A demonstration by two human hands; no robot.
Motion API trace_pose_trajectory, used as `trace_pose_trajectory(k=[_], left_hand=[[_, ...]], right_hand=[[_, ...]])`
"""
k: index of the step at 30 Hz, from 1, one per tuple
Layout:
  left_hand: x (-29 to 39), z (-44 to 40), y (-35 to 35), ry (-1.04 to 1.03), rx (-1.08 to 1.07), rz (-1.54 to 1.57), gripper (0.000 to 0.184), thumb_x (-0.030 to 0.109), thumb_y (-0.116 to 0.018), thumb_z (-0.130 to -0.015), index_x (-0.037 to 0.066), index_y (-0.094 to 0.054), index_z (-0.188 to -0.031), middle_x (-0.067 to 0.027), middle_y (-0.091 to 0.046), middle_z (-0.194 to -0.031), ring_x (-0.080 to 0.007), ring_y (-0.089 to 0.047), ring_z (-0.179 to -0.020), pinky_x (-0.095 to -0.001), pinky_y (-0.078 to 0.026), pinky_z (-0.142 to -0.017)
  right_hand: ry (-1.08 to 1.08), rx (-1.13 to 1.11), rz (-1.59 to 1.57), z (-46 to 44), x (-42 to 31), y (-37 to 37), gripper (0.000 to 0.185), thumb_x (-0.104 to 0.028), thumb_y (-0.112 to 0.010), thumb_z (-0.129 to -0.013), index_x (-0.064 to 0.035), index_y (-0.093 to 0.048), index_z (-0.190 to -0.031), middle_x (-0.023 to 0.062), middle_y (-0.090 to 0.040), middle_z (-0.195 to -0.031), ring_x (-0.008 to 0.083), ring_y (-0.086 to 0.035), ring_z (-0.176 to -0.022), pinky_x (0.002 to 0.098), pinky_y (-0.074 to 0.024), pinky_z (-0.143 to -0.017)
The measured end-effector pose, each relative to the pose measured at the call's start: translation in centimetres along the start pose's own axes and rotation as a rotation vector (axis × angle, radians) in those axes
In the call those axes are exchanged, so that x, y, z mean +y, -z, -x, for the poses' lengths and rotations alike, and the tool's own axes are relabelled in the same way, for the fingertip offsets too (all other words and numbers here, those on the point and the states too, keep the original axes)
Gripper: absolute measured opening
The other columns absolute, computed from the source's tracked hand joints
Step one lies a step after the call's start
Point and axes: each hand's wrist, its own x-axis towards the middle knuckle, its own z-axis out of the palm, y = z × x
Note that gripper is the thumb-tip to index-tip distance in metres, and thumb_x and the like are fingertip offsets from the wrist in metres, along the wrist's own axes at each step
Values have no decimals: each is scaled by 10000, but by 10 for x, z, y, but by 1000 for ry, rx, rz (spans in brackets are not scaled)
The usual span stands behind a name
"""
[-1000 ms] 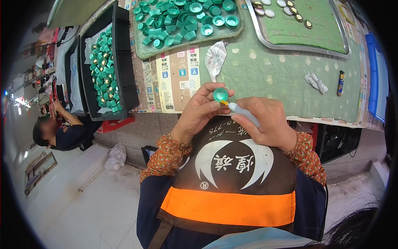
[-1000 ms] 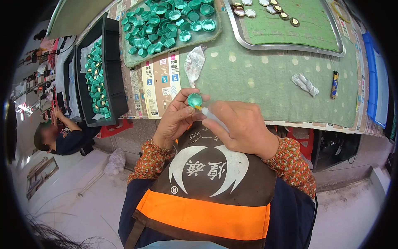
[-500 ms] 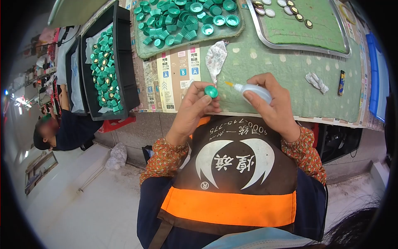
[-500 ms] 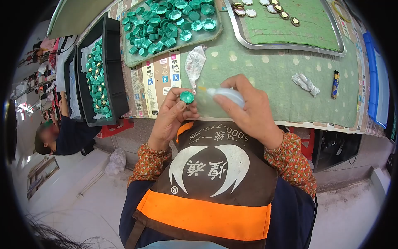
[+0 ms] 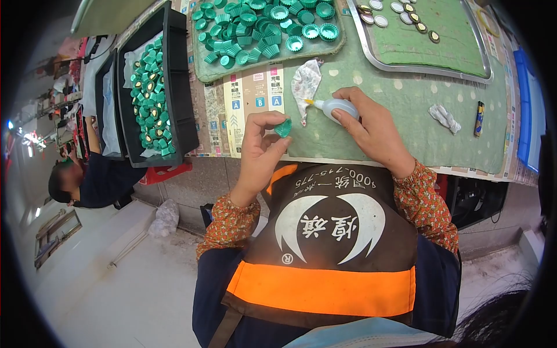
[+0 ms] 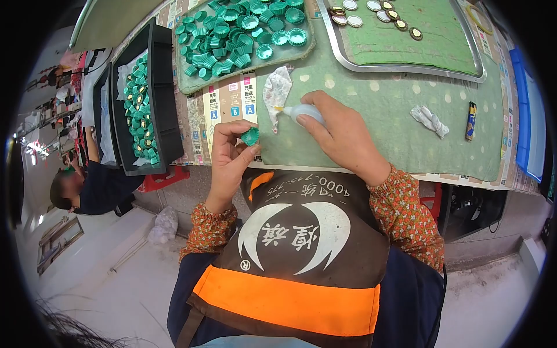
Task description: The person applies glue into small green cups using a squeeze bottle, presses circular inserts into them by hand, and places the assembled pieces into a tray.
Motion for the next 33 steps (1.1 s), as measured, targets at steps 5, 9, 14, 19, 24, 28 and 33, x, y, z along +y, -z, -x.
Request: trace_pose_trajectory(k=[5,9,14,19,24,28,33], left_hand=[[0,-4,-1,-36,-30,16,416,-98,-619,-897,90,-479,-1242,-85,-535,-1313,-151,-531,-1212,-304,-470,-959],[0,-5,-3,30,-48,74,409,-84,-619,-915,95,-461,-1247,-110,-549,-1333,-171,-547,-1209,-329,-503,-973],[3,-9,-7,160,-36,177,401,24,-644,-940,87,-447,-1284,-130,-569,-1343,-200,-595,-1160,-358,-549,-957],[6,-10,-6,197,-35,243,422,127,-659,-948,68,-443,-1305,-137,-588,-1319,-212,-612,-1132,-361,-550,-953],[8,-12,-11,200,-74,235,449,165,-644,-966,60,-439,-1352,-136,-599,-1306,-210,-616,-1119,-356,-544,-949],[12,-12,-12,213,-100,206,484,191,-601,-998,54,-432,-1431,-130,-604,-1294,-184,-616,-1113,-343,-535,-953],[10,-9,-8,246,-101,205,482,252,-532,-1042,43,-444,-1468,-103,-617,-1224,-156,-622,-1088,-338,-528,-952]], right_hand=[[84,64,118,-4,7,-6,285,-203,-633,-970,-37,-580,-1196,206,-629,-1061,412,-648,-941,470,-521,-785],[81,85,214,-6,4,-4,271,-164,-651,-951,-40,-578,-1181,188,-566,-1036,419,-622,-889,482,-509,-757],[109,171,225,-12,6,11,272,-147,-666,-934,-44,-584,-1173,180,-556,-1022,402,-616,-896,474,-501,-762],[132,421,404,-43,21,62,196,-115,-664,-910,-62,-634,-1096,154,-570,-1019,360,-618,-938,456,-500,-780],[126,491,657,-92,44,91,178,-135,-669,-902,-101,-674,-1077,117,-594,-991,321,-622,-962,433,-515,-781],[202,467,734,-115,57,87,169,-151,-664,-914,-100,-690,-1072,112,-601,-964,310,-626,-965,427,-524,-783],[218,469,531,-101,55,97,147,-139,-639,-941,-62,-705,-1047,105,-636,-928,265,-632,-900,382,-514,-761]])
